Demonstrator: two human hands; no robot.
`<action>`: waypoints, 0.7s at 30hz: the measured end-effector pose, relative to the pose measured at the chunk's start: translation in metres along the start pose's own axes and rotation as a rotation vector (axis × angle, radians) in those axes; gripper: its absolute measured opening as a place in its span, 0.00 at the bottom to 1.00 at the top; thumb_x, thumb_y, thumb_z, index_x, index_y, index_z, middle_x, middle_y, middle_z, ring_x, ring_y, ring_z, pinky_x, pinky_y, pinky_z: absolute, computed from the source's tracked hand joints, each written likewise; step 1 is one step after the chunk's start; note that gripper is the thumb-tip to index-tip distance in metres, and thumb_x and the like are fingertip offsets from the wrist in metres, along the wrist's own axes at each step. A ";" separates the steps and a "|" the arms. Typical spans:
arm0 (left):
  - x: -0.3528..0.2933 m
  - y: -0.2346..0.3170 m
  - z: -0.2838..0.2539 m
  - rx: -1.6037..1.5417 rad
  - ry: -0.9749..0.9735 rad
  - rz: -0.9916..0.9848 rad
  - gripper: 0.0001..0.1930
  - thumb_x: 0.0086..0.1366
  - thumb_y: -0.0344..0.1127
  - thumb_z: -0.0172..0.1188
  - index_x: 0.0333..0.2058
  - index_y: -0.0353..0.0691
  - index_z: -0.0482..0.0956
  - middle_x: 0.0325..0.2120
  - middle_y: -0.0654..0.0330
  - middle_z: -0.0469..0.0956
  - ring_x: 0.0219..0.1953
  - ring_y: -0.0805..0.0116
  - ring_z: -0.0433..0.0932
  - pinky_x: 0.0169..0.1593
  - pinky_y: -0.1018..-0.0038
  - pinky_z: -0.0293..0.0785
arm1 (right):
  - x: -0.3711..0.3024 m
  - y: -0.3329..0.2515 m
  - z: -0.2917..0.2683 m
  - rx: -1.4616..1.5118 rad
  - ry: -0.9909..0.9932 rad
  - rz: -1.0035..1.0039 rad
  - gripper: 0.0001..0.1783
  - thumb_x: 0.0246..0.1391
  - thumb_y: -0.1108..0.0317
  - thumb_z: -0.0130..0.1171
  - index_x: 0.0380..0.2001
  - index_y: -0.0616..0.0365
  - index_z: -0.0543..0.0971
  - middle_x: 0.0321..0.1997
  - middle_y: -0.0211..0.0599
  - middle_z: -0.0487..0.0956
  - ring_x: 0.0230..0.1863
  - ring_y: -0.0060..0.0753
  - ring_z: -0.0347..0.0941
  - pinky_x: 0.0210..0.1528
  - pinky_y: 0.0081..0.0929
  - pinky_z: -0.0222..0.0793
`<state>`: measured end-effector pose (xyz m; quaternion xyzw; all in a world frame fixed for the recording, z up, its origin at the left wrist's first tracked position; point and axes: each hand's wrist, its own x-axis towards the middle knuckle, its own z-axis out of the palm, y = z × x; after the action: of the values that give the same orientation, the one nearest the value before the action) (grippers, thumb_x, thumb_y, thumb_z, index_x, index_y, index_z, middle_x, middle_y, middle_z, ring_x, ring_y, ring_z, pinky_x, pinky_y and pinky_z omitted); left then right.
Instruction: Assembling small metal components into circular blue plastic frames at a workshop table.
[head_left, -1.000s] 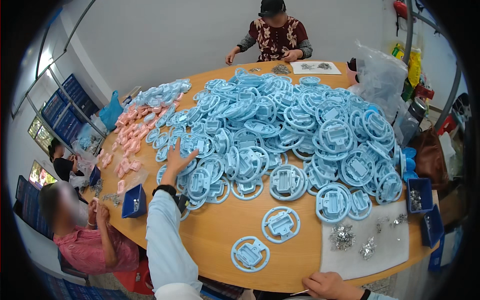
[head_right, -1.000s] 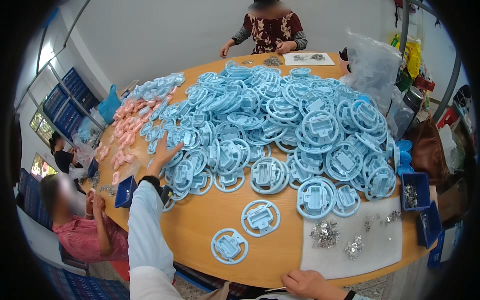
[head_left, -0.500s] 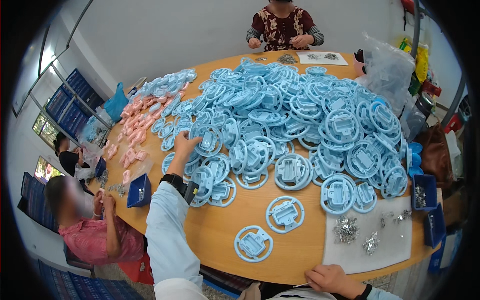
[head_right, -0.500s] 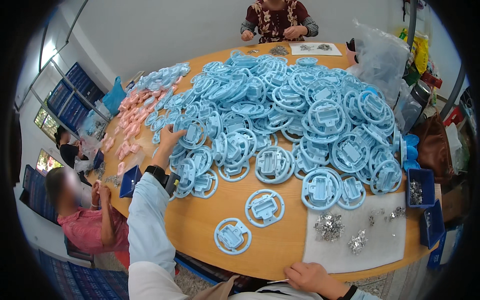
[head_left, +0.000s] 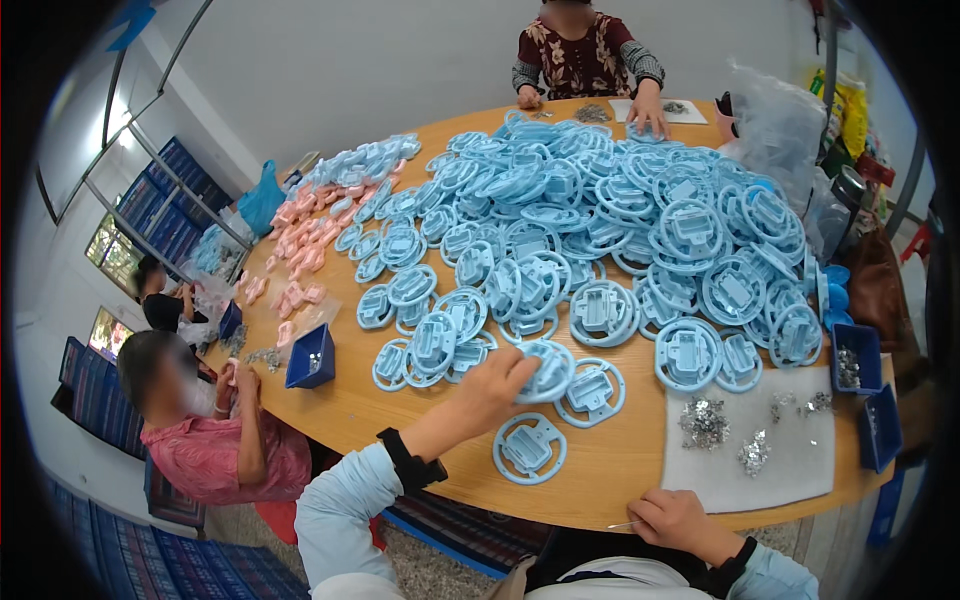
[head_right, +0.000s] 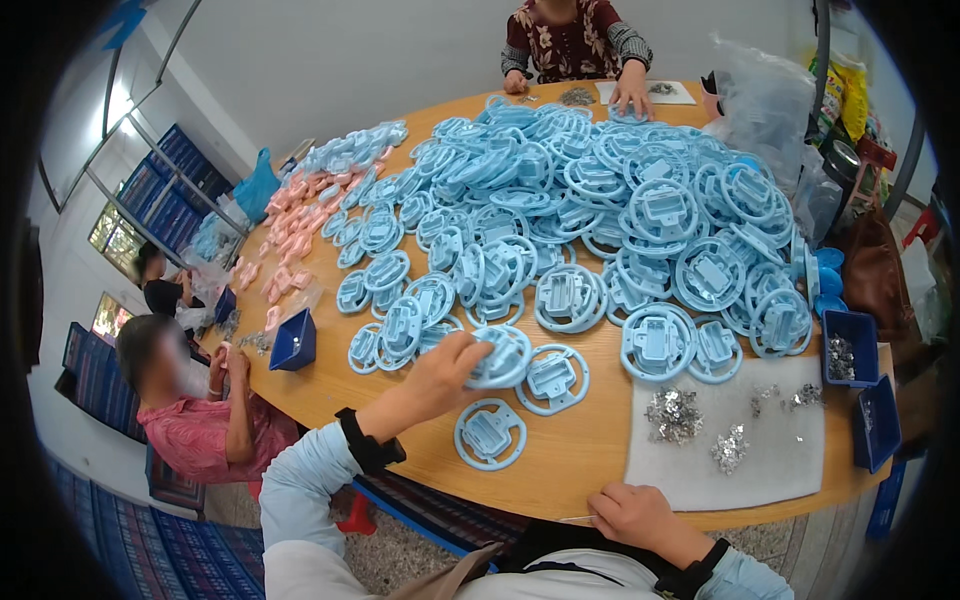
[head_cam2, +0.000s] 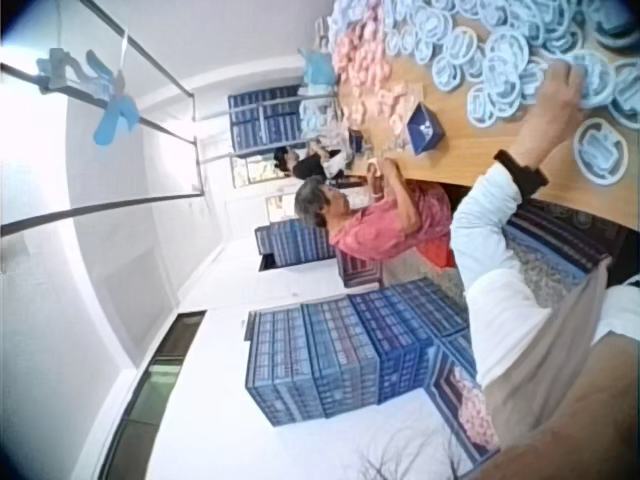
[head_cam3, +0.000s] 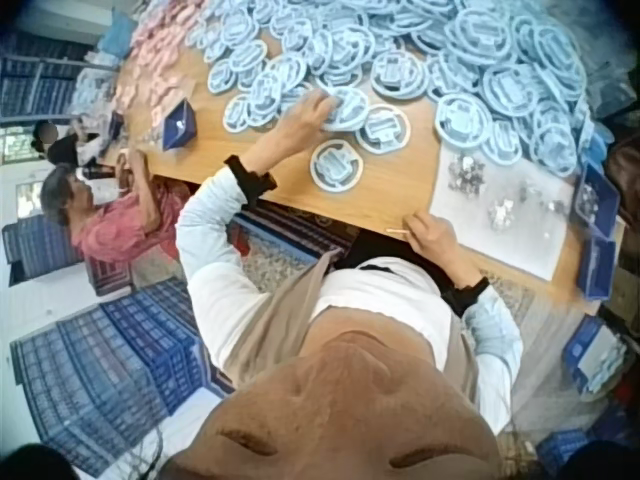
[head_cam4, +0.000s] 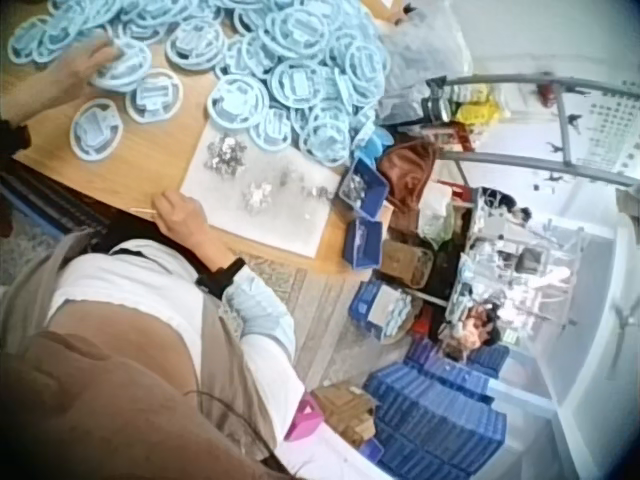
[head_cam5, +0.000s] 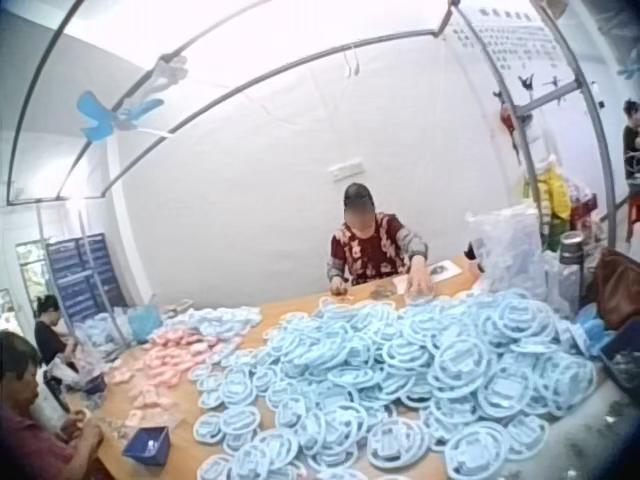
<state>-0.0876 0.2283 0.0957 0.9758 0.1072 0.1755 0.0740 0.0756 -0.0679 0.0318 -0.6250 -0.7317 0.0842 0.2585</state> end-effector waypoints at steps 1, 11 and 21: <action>0.004 0.009 -0.001 -0.086 -0.019 0.046 0.29 0.41 0.35 0.69 0.43 0.37 0.67 0.37 0.52 0.68 0.35 0.56 0.73 0.34 0.68 0.73 | -0.001 0.001 0.001 -0.003 0.004 0.006 0.10 0.34 0.65 0.61 0.24 0.48 0.73 0.20 0.27 0.67 0.17 0.29 0.68 0.17 0.24 0.65; 0.035 -0.077 0.001 0.372 -0.301 -0.459 0.30 0.48 0.43 0.61 0.46 0.34 0.61 0.41 0.44 0.71 0.41 0.51 0.72 0.46 0.56 0.66 | 0.000 0.002 0.002 0.012 0.053 0.008 0.08 0.35 0.66 0.60 0.24 0.49 0.73 0.20 0.27 0.67 0.17 0.30 0.68 0.17 0.25 0.65; 0.071 -0.136 0.040 0.574 -0.226 -0.532 0.17 0.49 0.33 0.56 0.38 0.37 0.65 0.24 0.52 0.77 0.27 0.52 0.78 0.30 0.59 0.71 | -0.003 0.004 0.005 0.018 0.084 0.037 0.09 0.36 0.65 0.60 0.25 0.51 0.73 0.21 0.28 0.67 0.17 0.31 0.69 0.17 0.26 0.65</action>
<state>-0.0333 0.3717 0.0571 0.9081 0.3918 0.0048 -0.1475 0.0769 -0.0686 0.0256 -0.6390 -0.7078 0.0692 0.2931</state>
